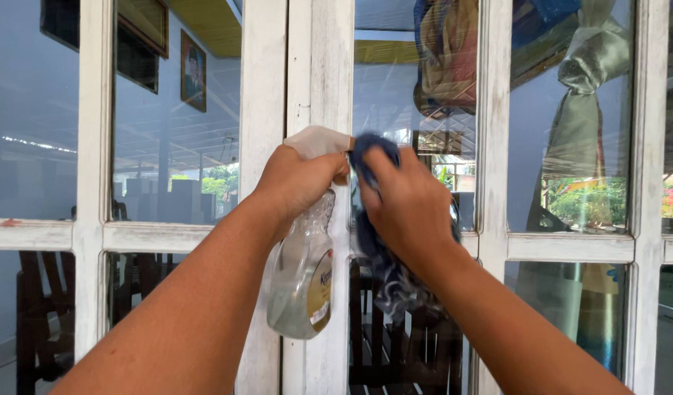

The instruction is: The person cleans a multi-pane glass window using a spray bottle and a cloth. They repeatedly spray cleaning solution onto the glass and wipe the surface with the cloth, working across different panes of the window frame.

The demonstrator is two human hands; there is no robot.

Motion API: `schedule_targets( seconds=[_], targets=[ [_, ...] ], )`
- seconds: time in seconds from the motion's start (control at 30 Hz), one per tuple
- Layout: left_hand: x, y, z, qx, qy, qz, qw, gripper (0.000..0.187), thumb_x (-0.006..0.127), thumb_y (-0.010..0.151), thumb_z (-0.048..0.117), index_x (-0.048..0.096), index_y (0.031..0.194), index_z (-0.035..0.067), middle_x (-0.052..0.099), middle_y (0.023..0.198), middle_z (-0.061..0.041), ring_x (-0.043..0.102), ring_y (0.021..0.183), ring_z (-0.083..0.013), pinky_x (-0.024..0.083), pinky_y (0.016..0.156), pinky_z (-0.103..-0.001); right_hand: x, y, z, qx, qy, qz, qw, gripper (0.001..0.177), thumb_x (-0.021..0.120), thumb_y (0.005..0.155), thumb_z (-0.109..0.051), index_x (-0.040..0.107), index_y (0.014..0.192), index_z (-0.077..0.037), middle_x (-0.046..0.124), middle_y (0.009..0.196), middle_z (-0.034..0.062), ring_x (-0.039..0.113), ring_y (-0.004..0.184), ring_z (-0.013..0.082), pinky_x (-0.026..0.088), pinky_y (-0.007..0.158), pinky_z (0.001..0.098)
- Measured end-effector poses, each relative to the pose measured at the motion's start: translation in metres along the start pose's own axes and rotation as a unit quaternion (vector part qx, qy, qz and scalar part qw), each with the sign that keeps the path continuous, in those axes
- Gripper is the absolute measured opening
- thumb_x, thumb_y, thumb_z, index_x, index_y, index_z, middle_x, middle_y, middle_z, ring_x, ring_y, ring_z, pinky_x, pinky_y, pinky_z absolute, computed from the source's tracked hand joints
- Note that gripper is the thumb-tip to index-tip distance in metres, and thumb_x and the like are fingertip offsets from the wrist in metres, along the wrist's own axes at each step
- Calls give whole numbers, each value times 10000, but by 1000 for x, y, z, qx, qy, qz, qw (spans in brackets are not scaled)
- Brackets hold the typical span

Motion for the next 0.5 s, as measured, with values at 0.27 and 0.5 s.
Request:
schedule_targets(
  seconds=[0.27, 0.5],
  targets=[
    [-4, -4, -1, -80, -5, 39, 996, 300, 657, 755, 258, 751, 986, 91, 749, 893, -52, 687, 849, -169, 542, 781, -317, 3, 58, 24, 81, -44, -56, 994, 257, 752, 899, -263, 674, 1120, -158, 649, 989, 164, 682, 833, 403, 533, 682, 520],
    [-4, 2, -7, -48, -38, 32, 998, 297, 649, 736, 261, 758, 909, 45, 728, 858, -75, 644, 804, -195, 516, 732, -345, -4, -14, -16, 100, -29, -77, 992, 261, 733, 889, -245, 649, 1120, -157, 606, 948, 157, 670, 806, 390, 533, 638, 503]
  ],
)
Point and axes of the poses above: each hand's wrist, its own y-axis towards the middle knuckle, its own x-axis out of the palm, z = x × y, the point moved 3 cm from there along y, towards the middle knuckle
